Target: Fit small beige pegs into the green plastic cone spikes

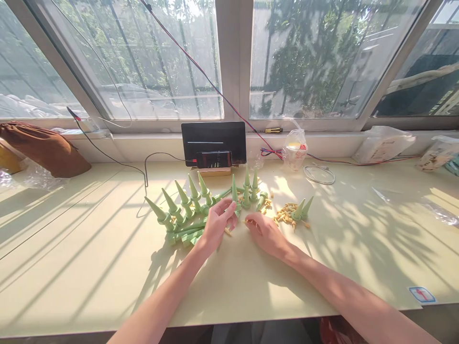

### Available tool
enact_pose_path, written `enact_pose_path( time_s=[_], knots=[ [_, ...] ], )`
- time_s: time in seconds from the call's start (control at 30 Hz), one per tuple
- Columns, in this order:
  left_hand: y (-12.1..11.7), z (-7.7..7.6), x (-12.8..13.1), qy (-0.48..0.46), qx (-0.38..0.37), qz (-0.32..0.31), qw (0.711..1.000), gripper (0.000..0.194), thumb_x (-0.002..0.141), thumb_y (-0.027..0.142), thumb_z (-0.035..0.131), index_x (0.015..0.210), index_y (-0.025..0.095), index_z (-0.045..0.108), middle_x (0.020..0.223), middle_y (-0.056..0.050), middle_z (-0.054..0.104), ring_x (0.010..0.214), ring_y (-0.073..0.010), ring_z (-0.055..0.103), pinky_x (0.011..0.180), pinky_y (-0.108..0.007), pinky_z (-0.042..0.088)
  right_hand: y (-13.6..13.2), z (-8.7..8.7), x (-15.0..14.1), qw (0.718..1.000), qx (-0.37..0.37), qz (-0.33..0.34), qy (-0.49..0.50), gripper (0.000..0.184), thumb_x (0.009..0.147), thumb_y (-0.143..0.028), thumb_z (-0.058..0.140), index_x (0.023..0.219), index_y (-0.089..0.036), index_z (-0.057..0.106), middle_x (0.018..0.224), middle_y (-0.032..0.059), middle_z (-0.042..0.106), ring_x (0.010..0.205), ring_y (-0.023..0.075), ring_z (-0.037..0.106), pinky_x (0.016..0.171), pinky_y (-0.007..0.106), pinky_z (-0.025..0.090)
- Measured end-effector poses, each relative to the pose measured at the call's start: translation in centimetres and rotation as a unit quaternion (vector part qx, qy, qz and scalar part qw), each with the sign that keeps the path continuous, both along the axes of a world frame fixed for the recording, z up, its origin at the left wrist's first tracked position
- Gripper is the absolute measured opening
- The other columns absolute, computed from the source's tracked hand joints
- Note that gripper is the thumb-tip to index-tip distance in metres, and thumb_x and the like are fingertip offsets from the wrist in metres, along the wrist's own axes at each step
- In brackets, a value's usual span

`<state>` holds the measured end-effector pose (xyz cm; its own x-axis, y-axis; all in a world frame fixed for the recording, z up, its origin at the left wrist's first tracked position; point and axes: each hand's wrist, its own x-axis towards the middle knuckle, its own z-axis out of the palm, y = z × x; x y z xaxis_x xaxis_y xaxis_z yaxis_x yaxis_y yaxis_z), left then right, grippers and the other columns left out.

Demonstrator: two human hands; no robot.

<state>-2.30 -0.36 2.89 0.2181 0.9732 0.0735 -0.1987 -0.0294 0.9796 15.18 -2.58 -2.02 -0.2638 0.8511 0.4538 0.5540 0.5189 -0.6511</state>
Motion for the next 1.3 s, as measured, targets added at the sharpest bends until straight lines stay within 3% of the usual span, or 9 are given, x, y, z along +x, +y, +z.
enact_pose_path(
  time_s=[0.23, 0.37, 0.57, 0.83, 1.03, 1.3],
  knots=[
    [-0.4, -0.5, 0.2, 0.051, 0.008, -0.032, 0.998, 0.029, 0.084, 0.046, 0.068, 0.092, 0.019, 0.063, 0.062, 0.003, 0.056, 0.047, -0.0084, 0.047, 0.046, -0.022, 0.036, 0.0, 1.2, 0.8, 0.987, -0.014, -0.036, 0.156, 0.014, 0.094, -0.032, 0.054, 0.103, -0.021, 0.058, 0.08, 0.0039, 0.068, 0.07, 0.0185, 0.065, 0.067, 0.032, 0.053],
    [-0.7, -0.6, 0.5, 0.084, 0.015, -0.063, 0.994, 0.03, 0.086, 0.047, 0.065, 0.094, 0.018, 0.065, 0.058, 0.002, 0.056, 0.046, -0.0095, 0.049, 0.047, -0.023, 0.037, -0.3, 1.6, 0.7, 0.986, -0.028, -0.03, 0.16, 0.024, 0.094, -0.031, 0.054, 0.115, -0.022, 0.059, 0.079, 0.0033, 0.069, 0.068, 0.0181, 0.066, 0.065, 0.031, 0.054],
    [-0.8, -0.7, 0.6, 0.114, 0.012, -0.091, 0.989, 0.033, 0.086, 0.048, 0.065, 0.099, 0.018, 0.065, 0.053, 0.003, 0.056, 0.042, -0.0101, 0.049, 0.047, -0.024, 0.04, -0.3, 1.6, 0.4, 0.987, -0.038, 0.016, 0.153, 0.027, 0.094, -0.028, 0.052, 0.117, -0.02, 0.063, 0.074, 0.003, 0.069, 0.068, 0.0182, 0.067, 0.064, 0.031, 0.056],
    [-0.5, -1.2, 0.8, 0.112, 0.013, -0.074, 0.991, 0.035, 0.082, 0.049, 0.068, 0.094, 0.017, 0.066, 0.054, 0.002, 0.058, 0.04, -0.0103, 0.051, 0.041, -0.022, 0.039, 0.1, 1.4, 0.4, 0.987, -0.048, 0.023, 0.149, 0.022, 0.093, -0.026, 0.052, 0.106, -0.019, 0.068, 0.075, 0.0039, 0.071, 0.068, 0.0182, 0.069, 0.062, 0.03, 0.056],
    [-0.5, -1.3, 1.0, 0.118, 0.014, -0.058, 0.991, 0.034, 0.082, 0.049, 0.068, 0.092, 0.017, 0.064, 0.062, 0.001, 0.06, 0.041, -0.0099, 0.052, 0.039, -0.022, 0.039, 0.1, 1.3, 0.4, 0.981, -0.081, -0.001, 0.179, 0.014, 0.093, -0.032, 0.055, 0.098, -0.02, 0.059, 0.071, 0.0018, 0.067, 0.059, 0.0156, 0.063, 0.055, 0.027, 0.052],
    [-0.7, -1.3, 1.1, 0.13, 0.009, -0.047, 0.99, 0.032, 0.082, 0.048, 0.068, 0.089, 0.017, 0.064, 0.06, 0.002, 0.058, 0.041, -0.0097, 0.051, 0.039, -0.022, 0.04, 0.2, 1.4, 0.6, 0.967, -0.122, -0.023, 0.221, 0.022, 0.093, -0.04, 0.057, 0.083, -0.021, 0.054, 0.064, -0.001, 0.06, 0.054, 0.0138, 0.056, 0.05, 0.026, 0.046]
  ],
)
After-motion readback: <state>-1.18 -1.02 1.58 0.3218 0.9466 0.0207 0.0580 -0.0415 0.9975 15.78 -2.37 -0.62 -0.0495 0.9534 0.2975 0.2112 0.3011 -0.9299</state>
